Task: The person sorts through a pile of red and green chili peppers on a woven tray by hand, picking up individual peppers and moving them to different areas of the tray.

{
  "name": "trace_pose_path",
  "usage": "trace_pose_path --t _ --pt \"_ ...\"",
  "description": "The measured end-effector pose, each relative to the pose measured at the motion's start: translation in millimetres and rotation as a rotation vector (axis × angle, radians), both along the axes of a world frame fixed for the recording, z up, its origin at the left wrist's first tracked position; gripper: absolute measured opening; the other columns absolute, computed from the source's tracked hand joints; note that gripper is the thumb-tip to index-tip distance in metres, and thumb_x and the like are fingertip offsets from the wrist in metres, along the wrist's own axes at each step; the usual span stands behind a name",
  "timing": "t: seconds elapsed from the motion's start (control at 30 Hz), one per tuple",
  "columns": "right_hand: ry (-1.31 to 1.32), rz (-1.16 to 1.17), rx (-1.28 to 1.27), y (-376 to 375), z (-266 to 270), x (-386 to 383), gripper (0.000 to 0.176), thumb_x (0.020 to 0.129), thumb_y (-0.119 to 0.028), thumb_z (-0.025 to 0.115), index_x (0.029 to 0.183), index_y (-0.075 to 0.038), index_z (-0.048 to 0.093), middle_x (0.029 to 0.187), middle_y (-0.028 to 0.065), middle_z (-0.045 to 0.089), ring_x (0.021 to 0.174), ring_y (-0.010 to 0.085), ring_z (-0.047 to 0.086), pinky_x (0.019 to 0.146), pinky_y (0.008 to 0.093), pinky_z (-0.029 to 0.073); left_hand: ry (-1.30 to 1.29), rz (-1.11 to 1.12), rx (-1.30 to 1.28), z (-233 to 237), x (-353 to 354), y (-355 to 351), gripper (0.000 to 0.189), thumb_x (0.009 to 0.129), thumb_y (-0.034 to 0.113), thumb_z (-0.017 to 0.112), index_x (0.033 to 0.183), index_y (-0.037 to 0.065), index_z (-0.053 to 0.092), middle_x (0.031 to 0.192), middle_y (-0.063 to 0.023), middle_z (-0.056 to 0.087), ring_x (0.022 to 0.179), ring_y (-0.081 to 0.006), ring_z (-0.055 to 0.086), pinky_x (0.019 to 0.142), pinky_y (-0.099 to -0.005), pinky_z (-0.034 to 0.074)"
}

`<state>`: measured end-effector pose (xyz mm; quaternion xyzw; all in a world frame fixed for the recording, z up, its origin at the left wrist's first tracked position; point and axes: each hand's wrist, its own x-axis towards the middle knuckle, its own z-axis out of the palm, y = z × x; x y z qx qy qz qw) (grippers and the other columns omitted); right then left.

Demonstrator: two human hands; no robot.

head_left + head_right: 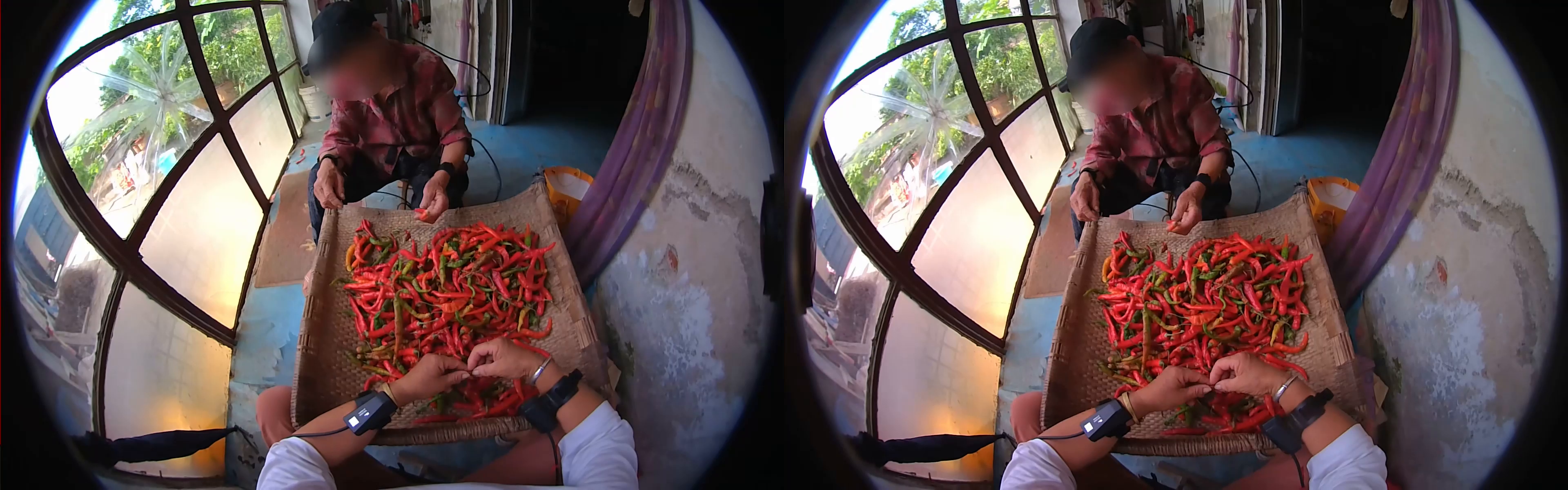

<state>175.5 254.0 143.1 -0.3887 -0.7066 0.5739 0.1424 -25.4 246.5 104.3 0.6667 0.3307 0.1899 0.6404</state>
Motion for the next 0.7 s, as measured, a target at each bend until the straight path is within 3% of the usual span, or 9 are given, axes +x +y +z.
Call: trace_pose_path --t 0.1,0.23,0.3,0.4,0.57,0.63,0.7 --pt "-0.018 -0.07 -0.065 0.2 1.6 0.0 0.015 0.075 -0.013 0.061 0.086 -0.004 0.059 0.069 -0.0024 0.056 0.062 0.0038 0.05 0.056 0.0191 0.041 -0.005 0.04 -0.011 0.6 0.0 1.8 0.017 0.083 0.015 0.053 0.094 0.003 0.058 0.07 0.0021 0.055 0.058 -0.0034 0.049 0.052 -0.0185 0.043" --pt "-0.145 0.052 0.116 1.7 1.7 -1.2 0.019 0.075 -0.018 0.062 0.085 -0.003 0.058 0.066 -0.0018 0.055 0.059 0.0033 0.05 0.051 0.0194 0.041 -0.091 0.203 -0.139 5.9 -3.2 2.6 0.017 0.082 0.015 0.055 0.09 0.001 0.059 0.065 0.001 0.055 0.057 -0.0043 0.049 0.051 -0.0194 0.041" --pt "-0.213 0.013 -0.14 -0.8 12.0 -4.0 0.02 0.075 -0.02 0.062 0.084 -0.003 0.058 0.062 -0.0025 0.053 0.055 0.0034 0.049 0.048 0.0198 0.04 -0.182 0.281 -0.234 6.5 -3.4 5.2 0.016 0.083 0.015 0.054 0.09 0.001 0.058 0.068 0.0012 0.056 0.058 -0.0044 0.049 0.053 -0.019 0.042" --pt "-0.176 0.011 -0.055 2.1 2.5 -1.9 0.02 0.077 -0.021 0.06 0.084 -0.003 0.058 0.06 -0.0032 0.053 0.052 0.0037 0.047 0.047 0.02 0.039 -0.19 0.331 -0.246 12.3 -6.8 9.7 0.015 0.083 0.014 0.053 0.089 0.002 0.058 0.069 0.0018 0.056 0.057 -0.0042 0.049 0.053 -0.0182 0.043" --pt "-0.159 -0.033 -0.035 7.4 -6.9 1.8 0.021 0.079 -0.023 0.057 0.086 -0.003 0.059 0.063 -0.0028 0.054 0.056 0.0037 0.048 0.049 0.0193 0.039 -0.308 0.457 -0.275 9.7 -12.8 15.9 0.013 0.083 0.013 0.052 0.089 0.003 0.058 0.068 0.0008 0.057 0.055 -0.0048 0.052 0.049 -0.0173 0.042" --pt "-0.176 -0.093 -0.085 4.6 6.2 -1.8 0.024 0.077 -0.025 0.058 0.084 -0.002 0.059 0.063 0.0016 0.057 0.058 0.0085 0.051 0.055 0.0247 0.041 -0.309 0.486 -0.3 13.0 -14.2 16.7 0.013 0.083 0.013 0.053 0.089 0.004 0.059 0.068 -0.0006 0.058 0.054 -0.0064 0.052 0.049 -0.0181 0.043" --pt "-0.154 -0.097 -0.05 4.0 2.3 -0.3 0.025 0.078 -0.025 0.056 0.084 -0.002 0.059 0.062 0.0017 0.056 0.058 0.0088 0.051 0.054 0.0244 0.042 -0.309 0.5 -0.312 15.4 -14.4 16.6 0.011 0.083 0.014 0.053 0.086 0.005 0.058 0.068 0.0015 0.057 0.053 -0.0041 0.05 0.047 -0.0164 0.04"
